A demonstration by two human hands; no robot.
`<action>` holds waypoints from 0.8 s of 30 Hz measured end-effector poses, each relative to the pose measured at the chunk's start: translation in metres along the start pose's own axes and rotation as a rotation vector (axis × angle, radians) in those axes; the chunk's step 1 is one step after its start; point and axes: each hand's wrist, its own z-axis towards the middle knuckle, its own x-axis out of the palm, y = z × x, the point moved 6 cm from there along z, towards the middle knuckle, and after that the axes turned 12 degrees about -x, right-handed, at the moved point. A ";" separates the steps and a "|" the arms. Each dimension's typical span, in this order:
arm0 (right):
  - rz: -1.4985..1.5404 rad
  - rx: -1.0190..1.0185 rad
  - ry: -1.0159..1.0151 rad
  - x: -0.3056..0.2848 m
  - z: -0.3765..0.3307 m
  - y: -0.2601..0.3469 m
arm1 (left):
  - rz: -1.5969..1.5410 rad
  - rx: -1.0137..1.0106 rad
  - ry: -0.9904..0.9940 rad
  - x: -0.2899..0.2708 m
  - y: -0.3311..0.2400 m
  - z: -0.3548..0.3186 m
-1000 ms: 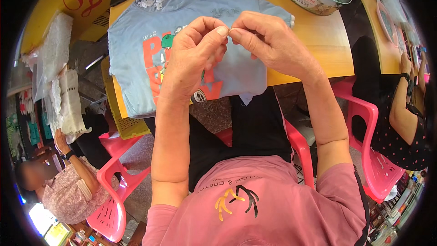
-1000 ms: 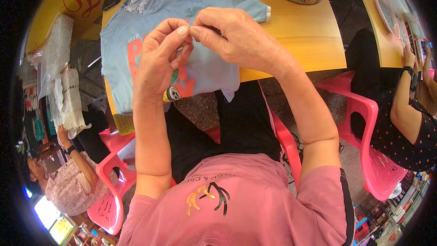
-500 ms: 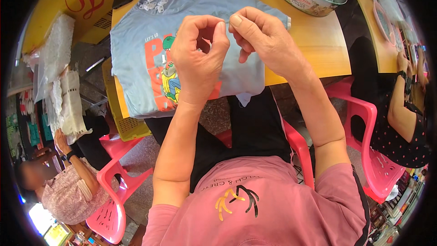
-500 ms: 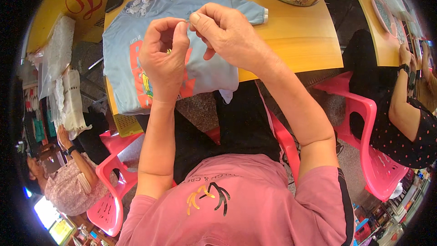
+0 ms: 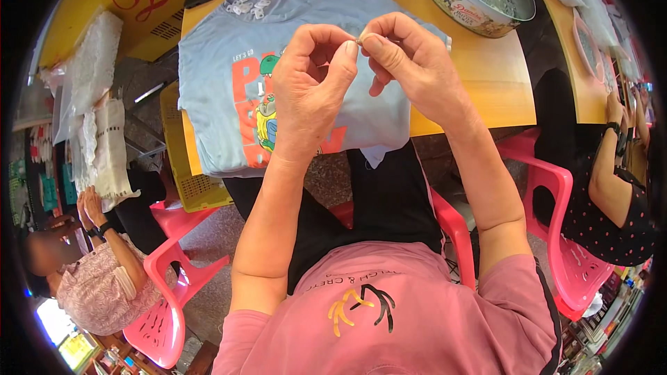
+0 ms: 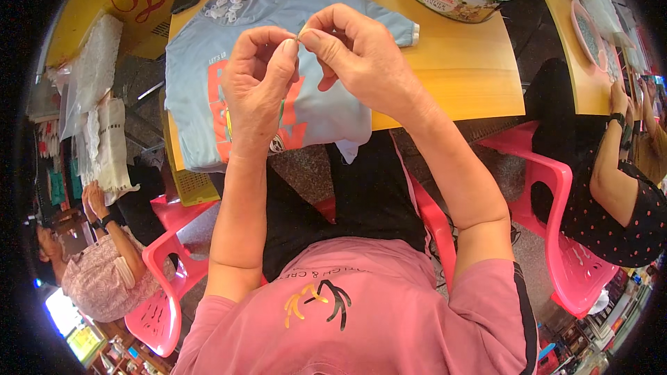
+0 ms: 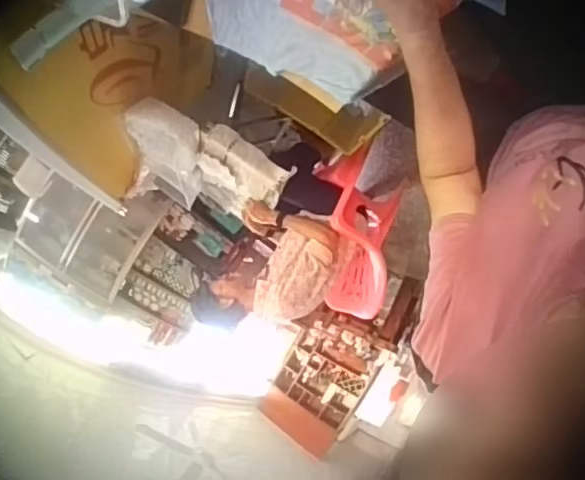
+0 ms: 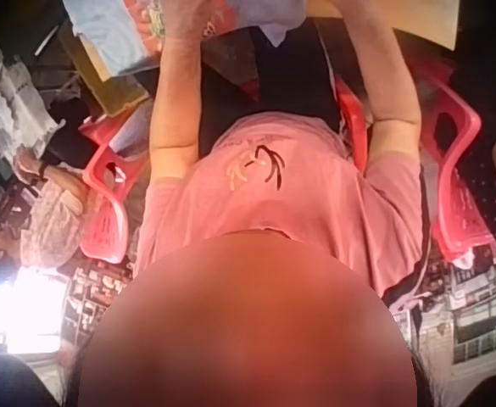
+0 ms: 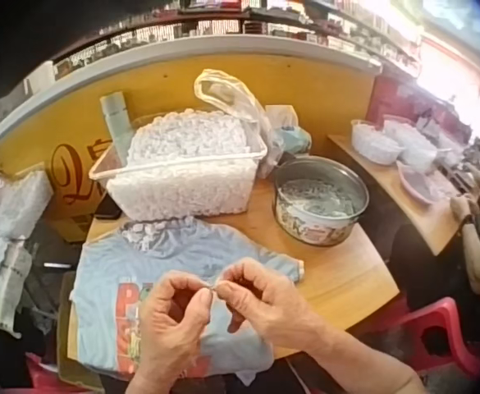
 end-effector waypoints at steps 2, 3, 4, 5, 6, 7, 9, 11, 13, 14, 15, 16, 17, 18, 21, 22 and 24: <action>0.030 -0.010 -0.011 0.000 0.001 0.001 | 0.024 0.006 -0.008 -0.001 0.000 0.000; 0.061 -0.020 -0.022 0.001 0.001 0.002 | 0.024 0.006 -0.008 -0.001 0.000 0.000; 0.061 -0.020 -0.021 0.001 0.001 0.002 | 0.019 0.002 -0.019 -0.001 0.001 0.000; 0.092 -0.025 -0.039 0.001 0.002 0.003 | 0.015 -0.003 -0.030 -0.001 0.002 -0.001; 0.123 -0.031 -0.058 0.001 0.002 0.004 | 0.014 -0.003 -0.031 -0.001 0.000 -0.001; 0.122 -0.031 -0.058 0.002 0.002 0.004 | -0.035 -0.063 -0.040 -0.001 0.000 -0.001; 0.082 -0.040 -0.061 0.001 0.002 0.005 | -0.086 -0.124 -0.049 -0.001 0.002 0.000; 0.066 -0.069 -0.066 0.001 0.002 0.008 | -0.132 -0.132 -0.041 -0.004 0.003 0.002; 0.051 -0.097 -0.072 0.001 0.003 0.011 | -0.153 -0.137 -0.019 -0.006 0.004 0.004; -0.051 -0.132 -0.055 0.001 0.003 0.013 | -0.174 -0.143 0.003 -0.005 0.004 0.004; -0.152 -0.166 -0.039 0.002 0.003 0.014 | -0.173 -0.143 0.002 -0.006 0.004 0.003; -0.154 -0.166 -0.040 0.001 0.003 0.014 | -0.179 -0.145 0.019 -0.003 0.004 0.004; -0.197 -0.187 -0.052 -0.001 0.003 0.015 | -0.185 -0.147 0.036 -0.001 0.004 0.004; -0.240 -0.207 -0.064 -0.002 0.003 0.016 | -0.186 -0.147 0.038 0.001 0.004 0.004; -0.263 -0.192 -0.060 -0.003 0.000 0.014 | -0.172 -0.126 -0.003 0.001 0.003 0.004; -0.262 -0.192 -0.060 -0.003 -0.001 0.014 | -0.168 -0.130 0.006 0.001 0.003 0.004; -0.368 -0.278 -0.086 -0.003 -0.002 0.020 | -0.163 -0.135 0.014 0.000 0.004 0.004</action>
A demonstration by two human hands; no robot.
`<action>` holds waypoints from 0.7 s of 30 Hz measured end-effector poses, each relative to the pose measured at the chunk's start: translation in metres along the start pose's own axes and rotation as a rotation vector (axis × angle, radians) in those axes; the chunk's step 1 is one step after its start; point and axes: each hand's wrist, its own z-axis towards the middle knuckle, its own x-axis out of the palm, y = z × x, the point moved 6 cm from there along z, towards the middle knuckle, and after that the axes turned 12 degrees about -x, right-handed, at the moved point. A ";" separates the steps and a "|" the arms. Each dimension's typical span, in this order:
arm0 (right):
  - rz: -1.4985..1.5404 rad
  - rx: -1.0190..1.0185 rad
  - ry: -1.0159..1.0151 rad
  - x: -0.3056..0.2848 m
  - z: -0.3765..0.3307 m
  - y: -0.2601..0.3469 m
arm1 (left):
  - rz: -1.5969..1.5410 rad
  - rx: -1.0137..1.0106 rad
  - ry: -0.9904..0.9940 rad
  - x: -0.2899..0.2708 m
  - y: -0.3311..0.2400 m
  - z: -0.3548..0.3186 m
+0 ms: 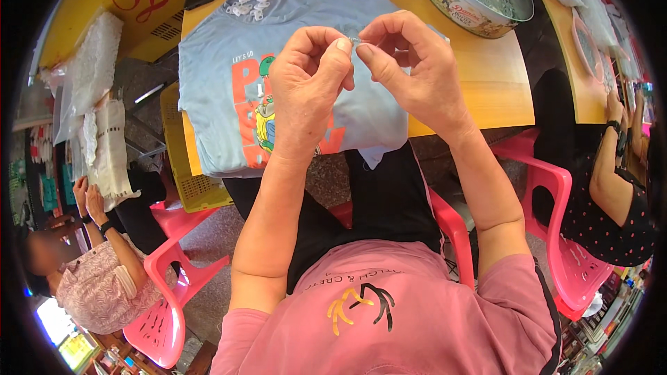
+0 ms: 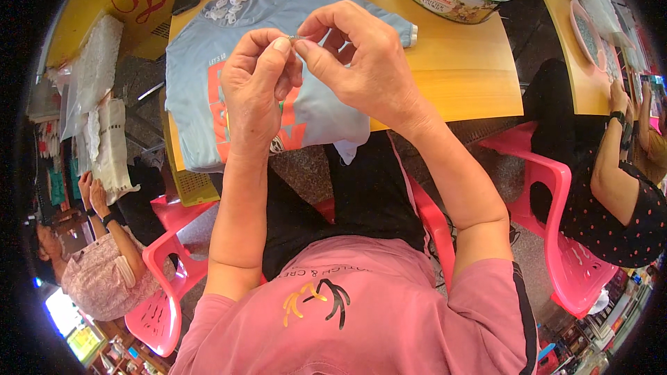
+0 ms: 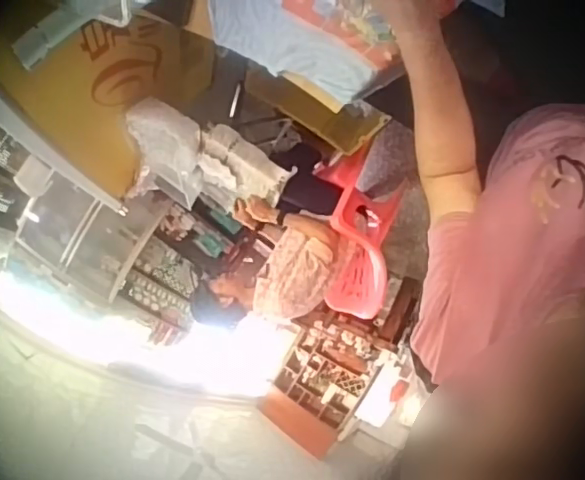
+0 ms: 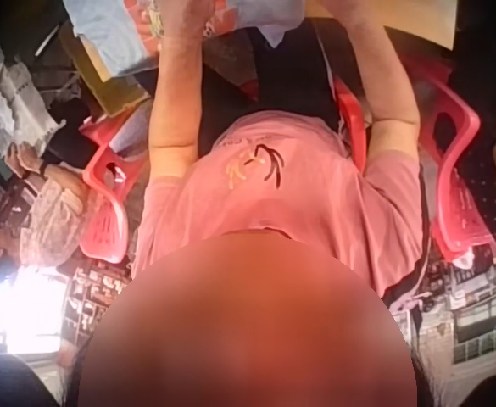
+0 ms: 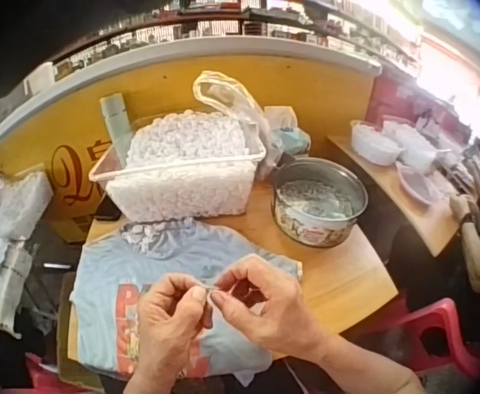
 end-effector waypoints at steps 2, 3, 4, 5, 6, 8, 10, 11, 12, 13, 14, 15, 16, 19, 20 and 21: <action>-0.088 -0.068 0.017 -0.002 0.002 0.001 | 0.018 -0.025 -0.001 0.000 0.002 0.001; -0.176 -0.137 0.034 -0.002 0.003 0.004 | 0.018 -0.026 -0.001 0.000 0.003 0.001; -0.175 -0.137 0.033 -0.002 0.002 0.004 | 0.017 -0.030 0.004 0.000 0.003 0.000; -0.184 -0.150 0.035 -0.002 0.003 0.006 | 0.016 -0.035 0.009 0.000 0.004 0.000; -0.192 -0.163 0.036 -0.002 0.003 0.007 | 0.017 -0.035 0.008 0.001 0.004 0.000; -0.131 -0.108 0.026 -0.001 0.000 0.000 | 0.075 -0.009 -0.032 0.003 0.002 -0.001; -0.069 -0.054 0.015 -0.002 -0.002 -0.005 | 0.113 0.020 -0.023 0.005 0.002 -0.002; -0.063 -0.061 0.024 -0.001 -0.001 -0.005 | 0.149 0.050 -0.016 0.006 0.001 -0.002; -0.057 -0.069 0.033 -0.001 -0.001 -0.005 | 0.150 0.050 -0.015 0.007 0.001 -0.002; -0.057 -0.068 0.032 -0.002 -0.002 -0.005 | 0.172 0.074 -0.012 0.008 0.000 -0.002; -0.017 0.005 0.058 -0.001 -0.004 -0.009 | 0.193 0.099 -0.008 0.009 -0.001 -0.002; 0.024 0.078 0.085 0.000 -0.007 -0.012 | 0.193 0.099 -0.007 0.008 0.000 -0.002; 0.024 0.078 0.085 -0.001 -0.006 -0.009 | 0.255 0.147 -0.008 0.009 -0.001 -0.002; 0.179 0.257 0.132 0.003 -0.009 -0.013 | 0.320 0.182 -0.020 0.010 -0.004 -0.005; 0.092 0.126 0.107 0.000 -0.007 -0.012 | 0.322 0.170 -0.029 0.011 -0.005 -0.006; 0.006 -0.004 0.081 -0.002 -0.006 -0.008 | 0.321 0.169 -0.027 0.013 -0.007 -0.007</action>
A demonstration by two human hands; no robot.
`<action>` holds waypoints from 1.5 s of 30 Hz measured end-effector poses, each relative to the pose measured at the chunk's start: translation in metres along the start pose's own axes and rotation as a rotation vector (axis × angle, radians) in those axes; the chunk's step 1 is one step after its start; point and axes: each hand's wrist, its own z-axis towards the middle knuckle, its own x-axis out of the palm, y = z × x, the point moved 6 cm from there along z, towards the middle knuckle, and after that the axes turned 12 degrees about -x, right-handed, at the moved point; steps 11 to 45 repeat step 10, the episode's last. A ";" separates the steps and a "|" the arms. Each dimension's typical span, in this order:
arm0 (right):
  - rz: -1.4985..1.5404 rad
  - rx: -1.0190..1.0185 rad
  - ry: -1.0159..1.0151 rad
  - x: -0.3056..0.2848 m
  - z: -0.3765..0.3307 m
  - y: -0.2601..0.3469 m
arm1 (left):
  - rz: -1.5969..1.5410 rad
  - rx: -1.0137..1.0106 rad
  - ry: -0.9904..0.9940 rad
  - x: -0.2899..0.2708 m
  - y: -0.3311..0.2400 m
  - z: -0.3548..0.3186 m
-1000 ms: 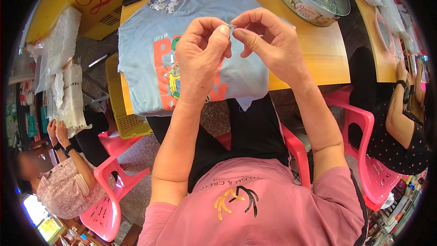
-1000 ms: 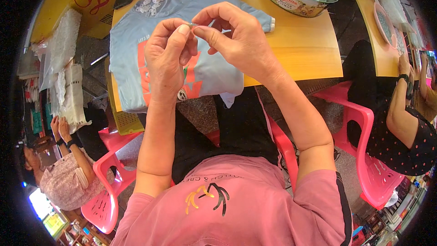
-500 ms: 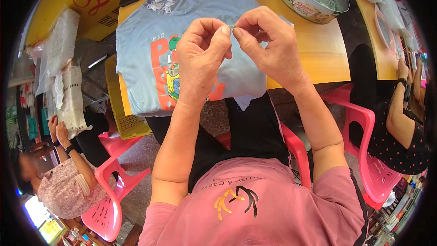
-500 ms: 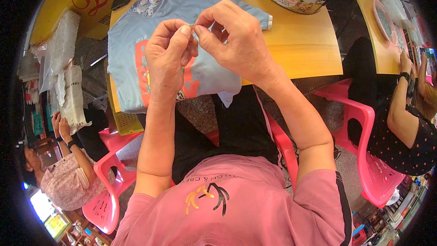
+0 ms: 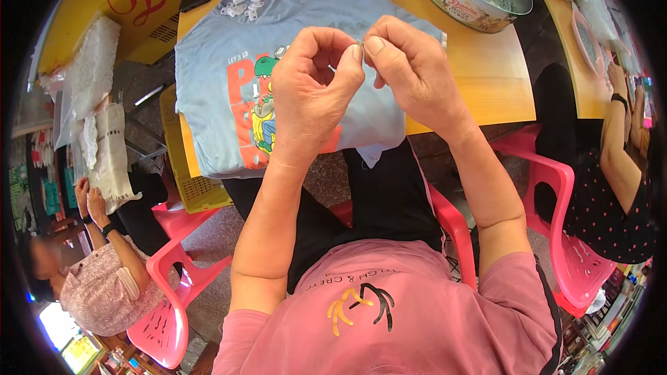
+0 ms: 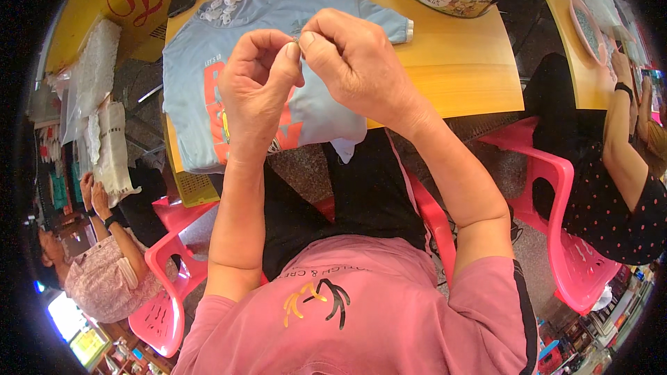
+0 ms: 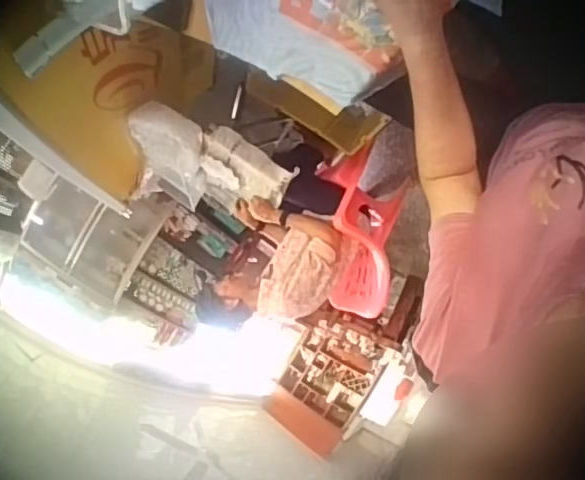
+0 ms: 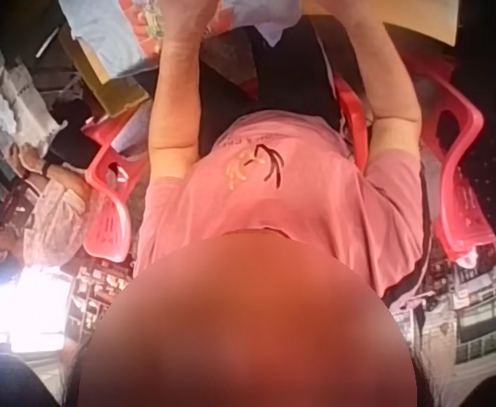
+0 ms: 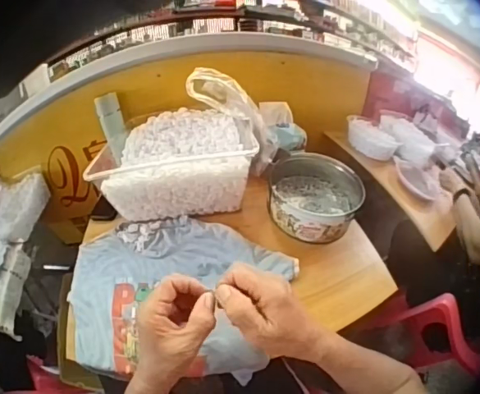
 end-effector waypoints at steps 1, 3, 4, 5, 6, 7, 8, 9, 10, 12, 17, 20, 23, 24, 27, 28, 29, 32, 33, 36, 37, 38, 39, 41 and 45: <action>0.002 -0.001 0.000 0.001 0.001 -0.002 | -0.056 -0.060 0.003 -0.001 0.000 -0.001; -0.138 -0.159 -0.025 -0.001 0.003 0.006 | -0.110 -0.120 0.006 -0.003 0.002 0.000; -0.137 -0.158 -0.025 -0.001 0.003 0.006 | -0.112 -0.133 -0.006 -0.005 0.003 0.000; -0.158 -0.163 -0.019 -0.002 0.002 0.007 | -0.114 -0.145 -0.017 -0.006 0.004 0.000; -0.179 -0.168 -0.014 -0.003 0.002 0.008 | -0.113 -0.146 -0.018 -0.007 0.004 0.000; -0.179 -0.168 -0.014 -0.003 0.002 0.011 | -0.117 -0.150 -0.017 -0.007 0.005 0.000; -0.155 -0.131 -0.026 -0.004 0.002 0.013 | -0.121 -0.155 -0.017 -0.007 0.005 0.000; -0.131 -0.094 -0.039 -0.005 0.002 0.013 | -0.109 -0.159 -0.018 -0.008 0.006 0.000; -0.147 -0.108 -0.028 -0.006 0.001 0.013 | -0.097 -0.163 -0.018 -0.007 0.007 0.000; -0.147 -0.108 -0.028 -0.006 0.001 0.013 | -0.097 -0.163 -0.018 -0.007 0.007 0.000; -0.147 -0.108 -0.028 -0.006 0.001 0.013 | -0.097 -0.163 -0.018 -0.007 0.007 0.000; -0.147 -0.108 -0.028 -0.006 0.001 0.013 | -0.097 -0.163 -0.018 -0.007 0.007 0.000; -0.147 -0.108 -0.028 -0.006 0.001 0.013 | -0.097 -0.163 -0.018 -0.007 0.007 0.000; -0.147 -0.108 -0.028 -0.006 0.001 0.013 | -0.097 -0.163 -0.018 -0.007 0.007 0.000; -0.147 -0.108 -0.028 -0.006 0.001 0.013 | -0.097 -0.163 -0.018 -0.007 0.007 0.000; -0.147 -0.108 -0.028 -0.006 0.001 0.013 | -0.097 -0.163 -0.018 -0.007 0.007 0.000; -0.147 -0.108 -0.028 -0.006 0.001 0.013 | -0.097 -0.163 -0.018 -0.007 0.007 0.000; -0.147 -0.108 -0.028 -0.006 0.001 0.013 | -0.097 -0.163 -0.018 -0.007 0.007 0.000; -0.147 -0.108 -0.028 -0.006 0.001 0.013 | -0.097 -0.163 -0.018 -0.007 0.007 0.000; -0.147 -0.108 -0.028 -0.006 0.001 0.013 | -0.097 -0.163 -0.018 -0.007 0.007 0.000; -0.147 -0.108 -0.028 -0.006 0.001 0.013 | -0.097 -0.163 -0.018 -0.007 0.007 0.000; -0.147 -0.108 -0.028 -0.006 0.001 0.013 | -0.097 -0.163 -0.018 -0.007 0.007 0.000; -0.147 -0.108 -0.028 -0.006 0.001 0.013 | -0.097 -0.163 -0.018 -0.007 0.007 0.000; -0.147 -0.108 -0.028 -0.006 0.001 0.013 | -0.097 -0.163 -0.018 -0.007 0.007 0.000; -0.147 -0.108 -0.028 -0.006 0.001 0.013 | -0.097 -0.163 -0.018 -0.007 0.007 0.000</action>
